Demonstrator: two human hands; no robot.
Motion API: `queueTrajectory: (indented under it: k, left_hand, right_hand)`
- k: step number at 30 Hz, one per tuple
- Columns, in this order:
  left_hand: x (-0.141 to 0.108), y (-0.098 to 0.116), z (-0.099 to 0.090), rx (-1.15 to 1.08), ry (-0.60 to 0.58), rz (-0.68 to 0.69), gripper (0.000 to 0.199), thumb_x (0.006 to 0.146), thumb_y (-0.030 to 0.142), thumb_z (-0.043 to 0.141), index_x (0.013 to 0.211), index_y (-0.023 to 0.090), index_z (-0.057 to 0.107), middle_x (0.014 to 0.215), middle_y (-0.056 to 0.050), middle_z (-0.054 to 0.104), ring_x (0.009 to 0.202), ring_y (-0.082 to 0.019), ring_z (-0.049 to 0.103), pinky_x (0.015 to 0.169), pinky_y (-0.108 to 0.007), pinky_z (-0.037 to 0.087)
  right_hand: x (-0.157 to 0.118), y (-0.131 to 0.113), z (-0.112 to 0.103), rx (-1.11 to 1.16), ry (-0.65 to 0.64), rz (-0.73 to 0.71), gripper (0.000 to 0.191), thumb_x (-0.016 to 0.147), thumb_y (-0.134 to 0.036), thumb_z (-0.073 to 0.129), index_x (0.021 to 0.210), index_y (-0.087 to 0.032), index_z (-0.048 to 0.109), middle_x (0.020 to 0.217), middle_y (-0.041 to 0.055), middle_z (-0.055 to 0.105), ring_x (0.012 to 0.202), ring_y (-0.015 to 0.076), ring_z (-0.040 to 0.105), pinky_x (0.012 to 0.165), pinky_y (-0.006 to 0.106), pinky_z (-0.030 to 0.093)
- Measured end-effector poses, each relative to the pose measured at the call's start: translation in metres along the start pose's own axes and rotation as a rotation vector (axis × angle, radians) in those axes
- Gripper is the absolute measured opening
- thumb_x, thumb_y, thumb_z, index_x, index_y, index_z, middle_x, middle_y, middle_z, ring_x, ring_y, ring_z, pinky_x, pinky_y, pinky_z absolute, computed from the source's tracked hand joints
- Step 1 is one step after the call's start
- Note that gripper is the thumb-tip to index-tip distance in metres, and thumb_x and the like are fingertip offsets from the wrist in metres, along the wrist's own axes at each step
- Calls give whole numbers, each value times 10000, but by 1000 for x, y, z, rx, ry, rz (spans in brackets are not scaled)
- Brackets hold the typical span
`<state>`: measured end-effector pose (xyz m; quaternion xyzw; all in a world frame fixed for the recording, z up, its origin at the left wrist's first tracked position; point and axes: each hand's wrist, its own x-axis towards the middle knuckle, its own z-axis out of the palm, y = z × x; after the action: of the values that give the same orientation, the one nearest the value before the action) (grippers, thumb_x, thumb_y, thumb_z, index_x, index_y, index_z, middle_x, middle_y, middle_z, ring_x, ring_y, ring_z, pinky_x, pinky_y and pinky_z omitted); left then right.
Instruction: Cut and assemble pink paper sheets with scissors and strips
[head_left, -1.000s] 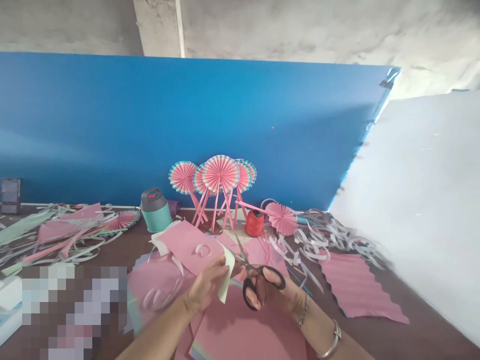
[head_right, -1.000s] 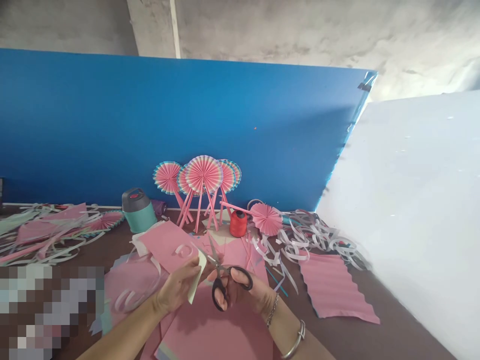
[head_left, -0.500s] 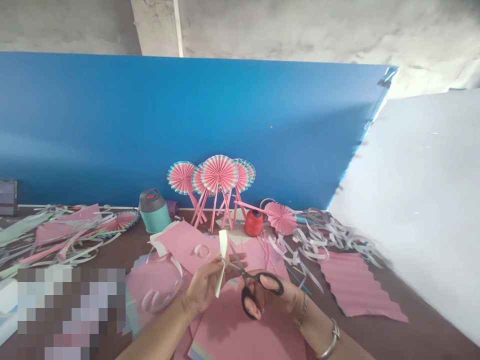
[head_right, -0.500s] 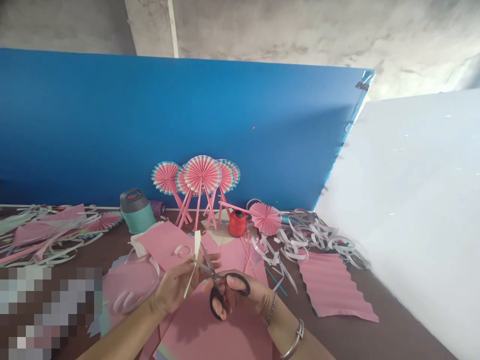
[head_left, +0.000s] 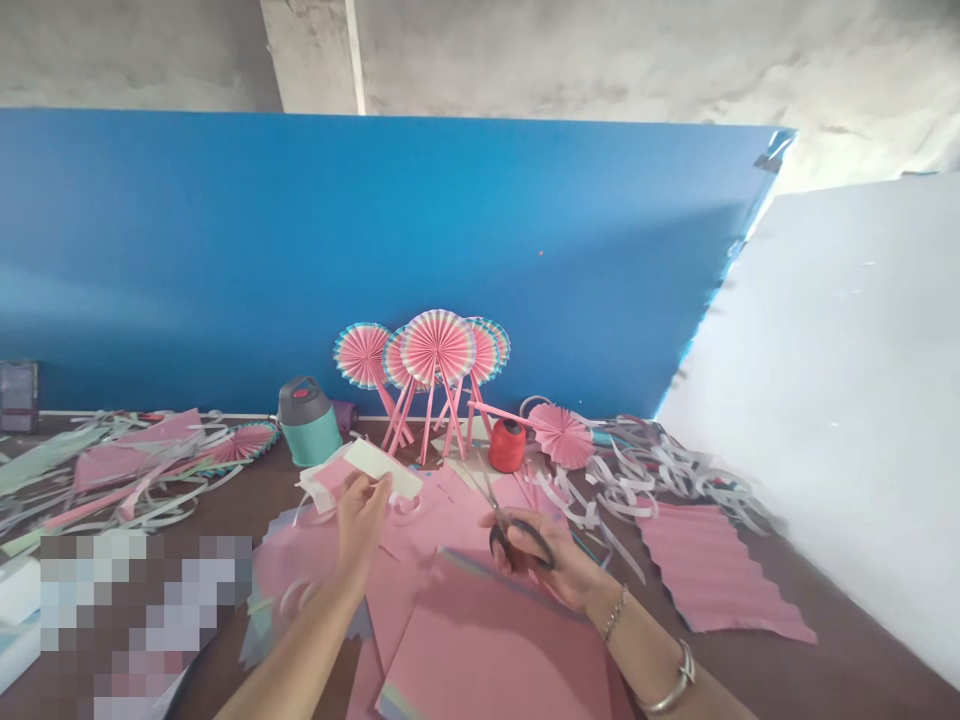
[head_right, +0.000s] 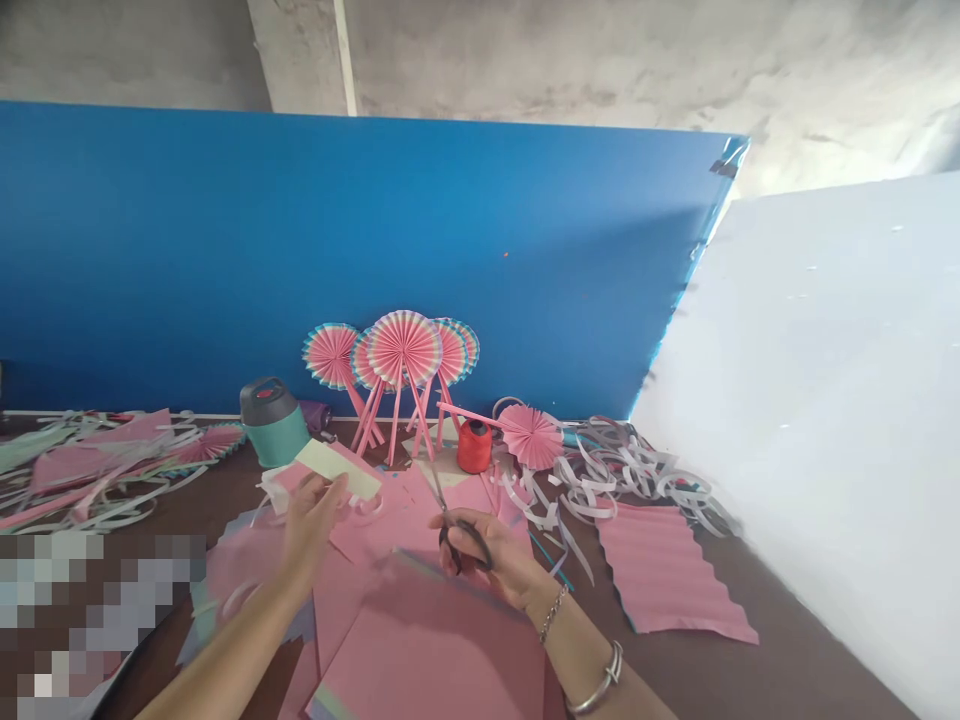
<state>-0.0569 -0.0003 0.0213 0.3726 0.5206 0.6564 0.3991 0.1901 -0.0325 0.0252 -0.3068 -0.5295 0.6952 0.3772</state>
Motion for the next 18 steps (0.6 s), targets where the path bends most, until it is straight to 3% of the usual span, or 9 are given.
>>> queueTrajectory:
  k: [5,12,18]
  left_hand:
    - [-11,2,6,59,-39,48,409,680,439,696,494,206,415,530,55,414,535,-112,429,541,-226,352]
    - [-19,-4,15,-166,-290,-114,280,678,435,714,678,162,651,731,-46,670,738,-183,616,712,-286,463]
    - [-28,-2,21,-309,-341,-225,223,691,364,732,726,152,671,765,-63,709,847,-221,659,782,-316,503]
  right_hand:
    - [6,10,8,-318,99,65,374,695,-411,722,968,-163,662,612,-32,508,533,83,390,487,218,273]
    - [6,11,20,-549,128,25,385,686,-413,697,972,-155,685,624,-18,497,546,99,370,476,231,304]
    - [6,9,24,-591,125,22,343,697,-386,670,942,-145,685,633,-7,501,535,101,389,458,232,326]
